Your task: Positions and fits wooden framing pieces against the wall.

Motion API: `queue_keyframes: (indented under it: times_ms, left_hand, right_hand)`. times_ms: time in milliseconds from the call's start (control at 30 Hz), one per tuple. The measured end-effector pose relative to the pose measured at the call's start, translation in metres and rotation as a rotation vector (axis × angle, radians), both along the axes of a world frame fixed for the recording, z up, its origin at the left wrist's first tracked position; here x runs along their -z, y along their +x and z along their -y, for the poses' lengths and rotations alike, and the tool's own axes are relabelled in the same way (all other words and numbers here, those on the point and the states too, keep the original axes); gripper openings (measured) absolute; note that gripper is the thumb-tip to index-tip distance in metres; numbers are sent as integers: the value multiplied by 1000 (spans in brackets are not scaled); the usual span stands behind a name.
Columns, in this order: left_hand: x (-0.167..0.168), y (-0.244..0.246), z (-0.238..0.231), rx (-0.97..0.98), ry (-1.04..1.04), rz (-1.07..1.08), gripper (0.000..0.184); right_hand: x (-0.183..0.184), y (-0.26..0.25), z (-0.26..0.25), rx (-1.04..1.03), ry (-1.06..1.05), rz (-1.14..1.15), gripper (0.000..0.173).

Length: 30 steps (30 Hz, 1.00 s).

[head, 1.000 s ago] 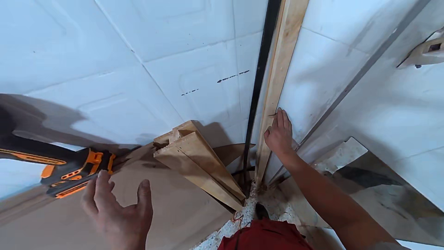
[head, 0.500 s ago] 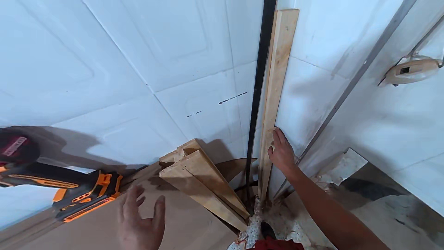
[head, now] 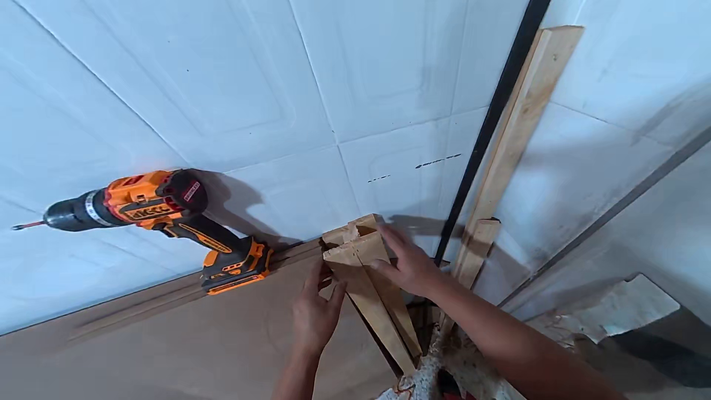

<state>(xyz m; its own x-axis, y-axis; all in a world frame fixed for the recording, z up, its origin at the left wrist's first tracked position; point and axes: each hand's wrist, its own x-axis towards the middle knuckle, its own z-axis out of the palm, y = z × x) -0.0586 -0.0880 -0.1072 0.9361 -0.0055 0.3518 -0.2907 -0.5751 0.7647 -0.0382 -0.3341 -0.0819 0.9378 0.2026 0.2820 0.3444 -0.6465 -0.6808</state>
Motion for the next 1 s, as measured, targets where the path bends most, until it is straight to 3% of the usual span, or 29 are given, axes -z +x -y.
queue_keyframes:
  times_ms: [67, 167, 267, 400, 600, 700, 833, 1000]
  left_hand:
    - [-1, 0, 2, 28, -22, 3, 62]
    - [-4, -2, 6, 86, -53, -12, 60]
    - [-1, -4, 26, 143, -25, -95, 41]
    - [-1, -20, 62, 225, -85, -115, 30]
    - [-42, -29, 105, 507, -114, -19, 29]
    - [-61, -26, 118, 579, -111, -34, 29]
    - [-70, -22, 137, 618, -126, -47, 28]
    - [-69, -17, 165, 719, -147, -80, 28]
  right_hand:
    - [-3, 3, -5, 9, 135, -118, 76]
    - [8, -8, 6, 86, 322, -139, 56]
    - [27, -31, 29, 81, 430, -203, 45]
    - [47, -71, 53, 140, 645, -29, 34]
    - [8, -85, 123, 593, 866, 151, 32]
    - [-2, -72, 168, 606, 980, 325, 31]
    - [4, -66, 187, 562, 927, 399, 28]
    - [45, -42, 192, 563, 780, 339, 32]
